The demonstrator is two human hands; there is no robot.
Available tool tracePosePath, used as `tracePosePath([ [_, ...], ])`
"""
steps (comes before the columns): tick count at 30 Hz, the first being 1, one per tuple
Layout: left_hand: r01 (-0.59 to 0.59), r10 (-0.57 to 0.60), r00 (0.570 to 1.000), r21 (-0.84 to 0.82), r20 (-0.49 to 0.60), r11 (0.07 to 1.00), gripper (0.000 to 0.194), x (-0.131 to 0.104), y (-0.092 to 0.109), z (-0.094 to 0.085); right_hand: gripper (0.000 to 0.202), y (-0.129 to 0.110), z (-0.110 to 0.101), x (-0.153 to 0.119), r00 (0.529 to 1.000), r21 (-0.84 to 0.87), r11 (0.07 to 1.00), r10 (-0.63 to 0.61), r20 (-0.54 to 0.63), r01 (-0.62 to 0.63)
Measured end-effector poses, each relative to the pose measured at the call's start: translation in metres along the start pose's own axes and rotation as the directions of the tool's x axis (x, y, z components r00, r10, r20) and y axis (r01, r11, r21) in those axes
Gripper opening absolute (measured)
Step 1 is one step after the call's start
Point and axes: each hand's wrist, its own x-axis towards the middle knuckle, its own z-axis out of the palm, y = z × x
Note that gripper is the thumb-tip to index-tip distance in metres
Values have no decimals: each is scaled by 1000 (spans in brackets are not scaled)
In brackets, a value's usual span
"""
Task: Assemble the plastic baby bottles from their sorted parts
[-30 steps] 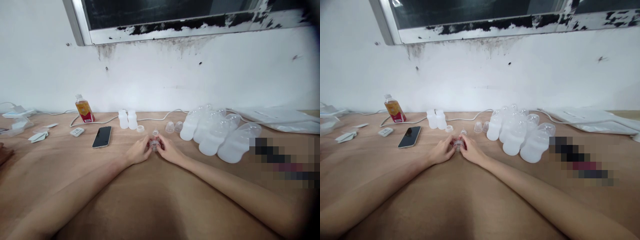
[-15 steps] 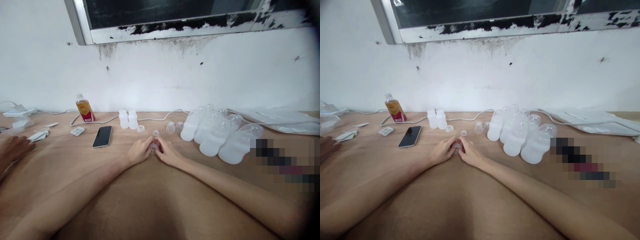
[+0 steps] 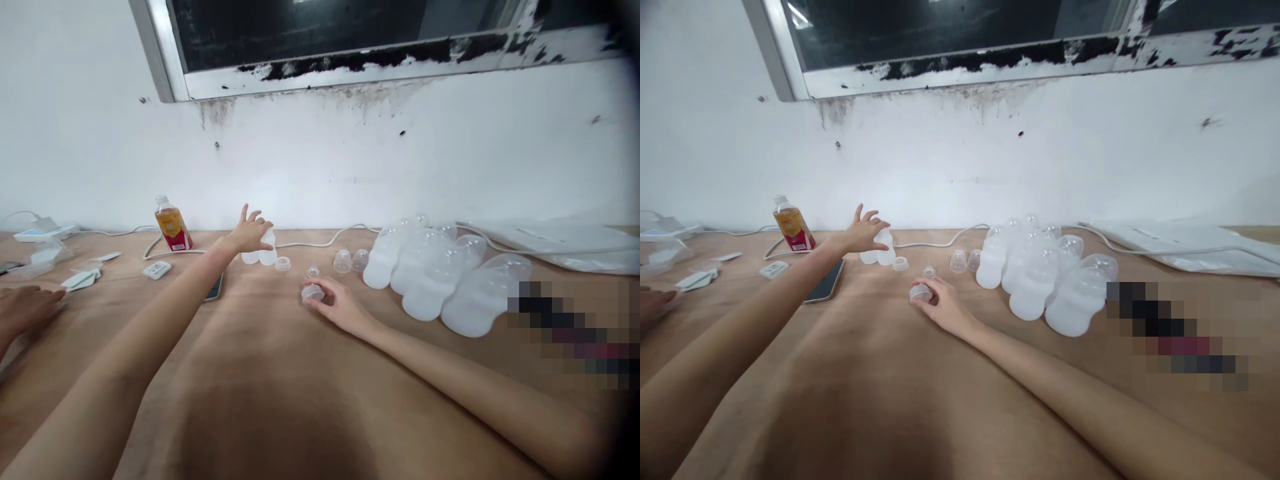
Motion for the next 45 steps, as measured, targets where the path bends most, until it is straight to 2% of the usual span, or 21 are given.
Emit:
tracePosePath([
  [2, -30, 30, 999, 21, 20, 999, 53, -3, -1, -1, 29, 0, 0, 0, 999, 72, 997, 41, -22, -39],
  [4, -46, 46, 999, -14, 1, 999, 53, -15, 4, -10, 34, 0, 0, 1, 993, 176, 978, 118, -31, -110],
  [6, -49, 50, 999, -137, 8, 989, 51, -33, 17, -22, 33, 1, 0, 2, 979, 298, 936, 202, -28, -185],
  [8, -1, 7, 1000, -362, 14, 932, 50, -51, 38, -26, 30, 2, 0, 3, 963, 405, 883, 270, -23, -238],
  [9, 43, -48, 999, -502, 3, 864, 51, -60, 51, -25, 29, 2, 0, 4, 956, 449, 857, 293, -20, -254],
  [11, 86, -191, 981, -786, -41, 612, 54, -74, 78, -14, 29, 3, 0, 4, 945, 519, 811, 326, -18, -270],
  [12, 122, -293, 956, -872, -26, 475, 52, -79, 90, -6, 31, 4, -1, 4, 942, 547, 792, 334, -17, -271],
  [13, 163, -337, 941, -913, 29, 374, 50, -82, 100, 2, 33, 4, -1, 4, 940, 573, 776, 340, -23, -266],
  [15, 199, -303, 946, -942, 113, 269, 47, -85, 113, 13, 38, 5, -2, 3, 936, 606, 753, 349, -35, -258],
  [16, 208, -286, 949, -945, 133, 254, 45, -86, 116, 16, 40, 5, -2, 3, 936, 612, 748, 351, -36, -257],
  [24, 216, -267, 953, -943, 146, 253, 42, -86, 112, 12, 44, 8, -2, 3, 932, 597, 752, 362, -20, -279],
  [28, 237, -260, 952, -924, 160, 299, 39, -86, 114, 14, 44, 9, -1, 4, 923, 606, 739, 384, -17, -295],
  [36, 257, -233, 956, -897, 180, 361, 41, -86, 113, 8, 31, 5, -2, 4, 929, 607, 733, 370, 22, -306],
  [38, 249, -230, 959, -876, 165, 414, 43, -87, 113, 5, 31, 6, -3, 5, 934, 662, 699, 356, 5, -270],
  [43, 132, -226, 974, -807, -2, 575, 47, -88, 114, 1, 30, 10, -6, 7, 931, 846, 513, 360, -59, -145],
  [45, 135, -230, 973, -775, -15, 618, 54, -89, 114, 2, 27, 11, -8, 8, 930, 856, 501, 359, -73, -127],
])
